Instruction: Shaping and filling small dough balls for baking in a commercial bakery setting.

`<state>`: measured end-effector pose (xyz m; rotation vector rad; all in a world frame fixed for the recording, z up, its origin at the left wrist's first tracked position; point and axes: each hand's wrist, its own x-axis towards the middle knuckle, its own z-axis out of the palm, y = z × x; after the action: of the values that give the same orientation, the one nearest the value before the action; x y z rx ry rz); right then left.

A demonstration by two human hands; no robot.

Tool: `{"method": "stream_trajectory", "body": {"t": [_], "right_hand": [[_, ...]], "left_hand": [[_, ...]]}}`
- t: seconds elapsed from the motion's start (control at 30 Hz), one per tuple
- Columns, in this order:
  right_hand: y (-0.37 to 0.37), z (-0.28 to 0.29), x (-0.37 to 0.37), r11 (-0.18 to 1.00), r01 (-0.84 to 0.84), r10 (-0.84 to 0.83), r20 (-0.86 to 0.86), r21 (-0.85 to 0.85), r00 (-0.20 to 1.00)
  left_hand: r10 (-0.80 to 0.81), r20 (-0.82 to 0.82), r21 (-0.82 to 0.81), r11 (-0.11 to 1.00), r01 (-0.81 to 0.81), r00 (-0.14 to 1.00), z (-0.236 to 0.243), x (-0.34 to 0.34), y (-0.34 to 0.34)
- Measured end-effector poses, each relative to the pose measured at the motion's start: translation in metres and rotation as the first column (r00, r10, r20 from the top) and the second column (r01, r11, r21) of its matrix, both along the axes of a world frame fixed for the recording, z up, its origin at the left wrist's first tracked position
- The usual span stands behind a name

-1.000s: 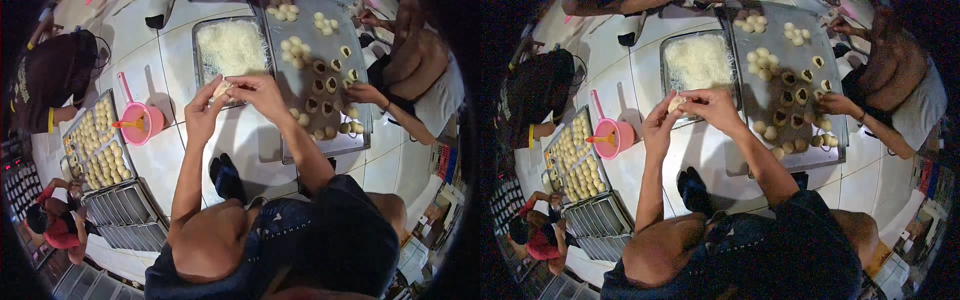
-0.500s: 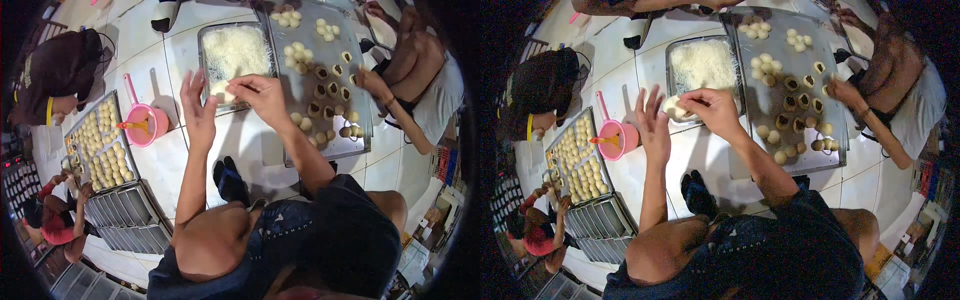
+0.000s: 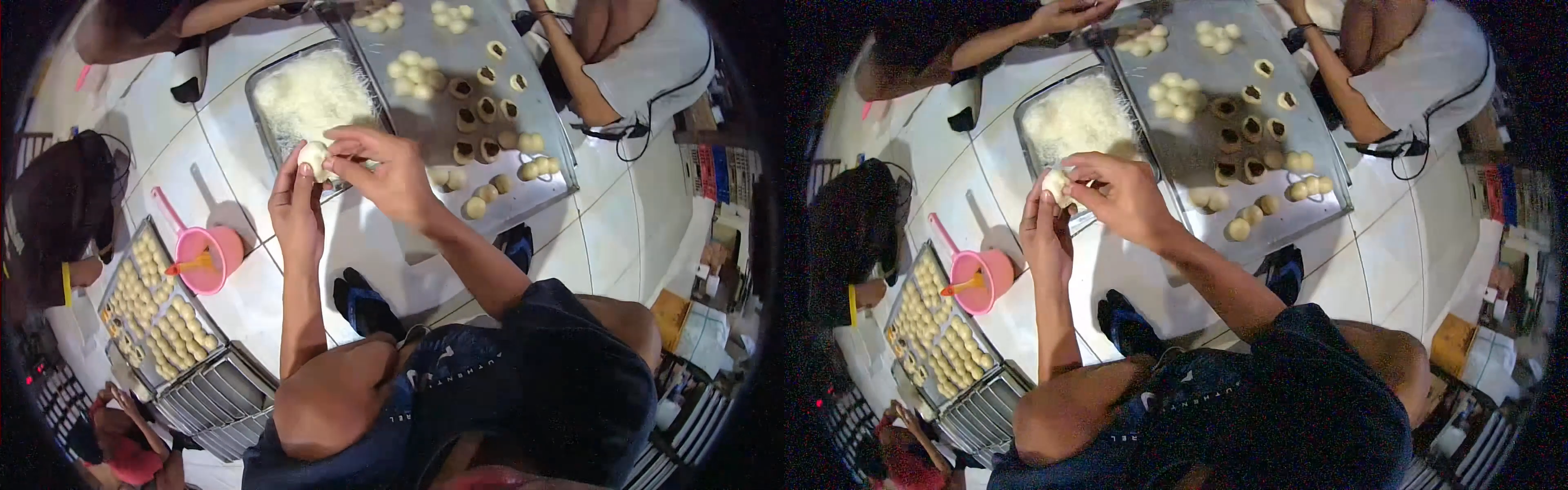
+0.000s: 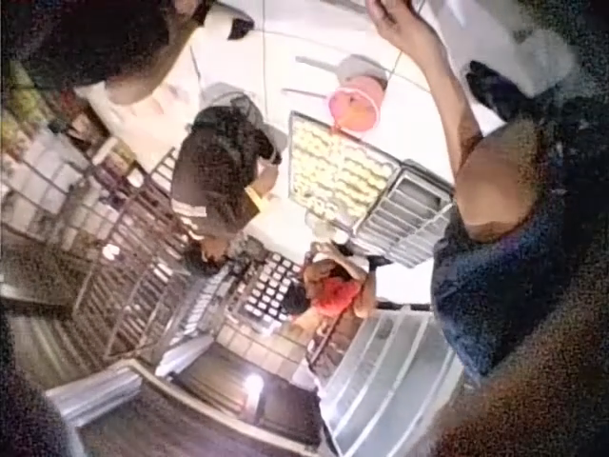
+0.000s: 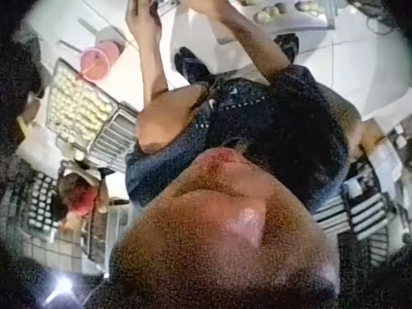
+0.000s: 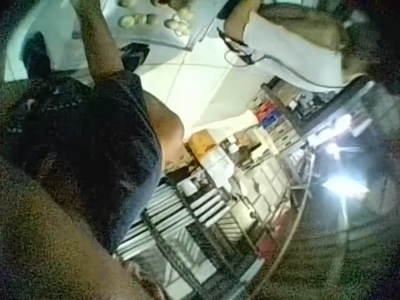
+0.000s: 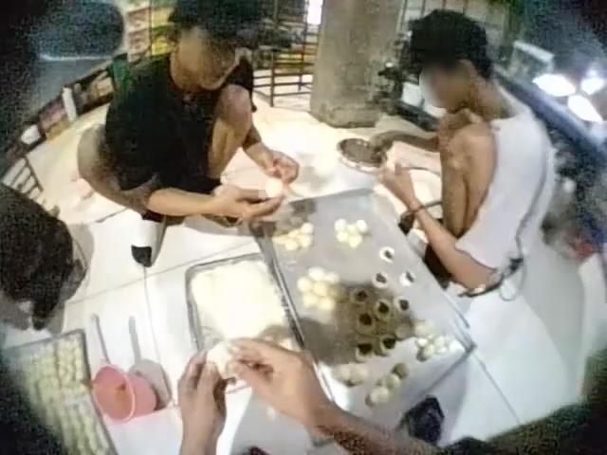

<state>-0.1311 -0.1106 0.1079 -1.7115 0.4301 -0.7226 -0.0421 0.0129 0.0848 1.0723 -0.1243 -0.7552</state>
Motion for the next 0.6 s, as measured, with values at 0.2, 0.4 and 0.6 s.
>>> {"method": "stream_trajectory", "body": {"t": [0.2,0.4,0.6], "right_hand": [[-0.001,0.004,-0.018,0.978,0.079,-0.047,-0.167,0.192,0.985],[0.003,-0.001,-0.022,0.972,-0.017,0.049,-0.129,0.233,0.99],[0.008,-0.003,-0.014,0.993,-0.08,0.084,0.055,-0.085,0.995]], "left_hand": [[-0.114,0.251,0.099,0.991,0.092,0.961,-0.003,-0.005,-0.001],[-0.063,0.302,0.119,0.993,0.028,0.951,-0.004,-0.01,0.003],[0.011,-0.009,-0.021,1.0,-0.011,1.0,-0.002,-0.008,0.007]]}}
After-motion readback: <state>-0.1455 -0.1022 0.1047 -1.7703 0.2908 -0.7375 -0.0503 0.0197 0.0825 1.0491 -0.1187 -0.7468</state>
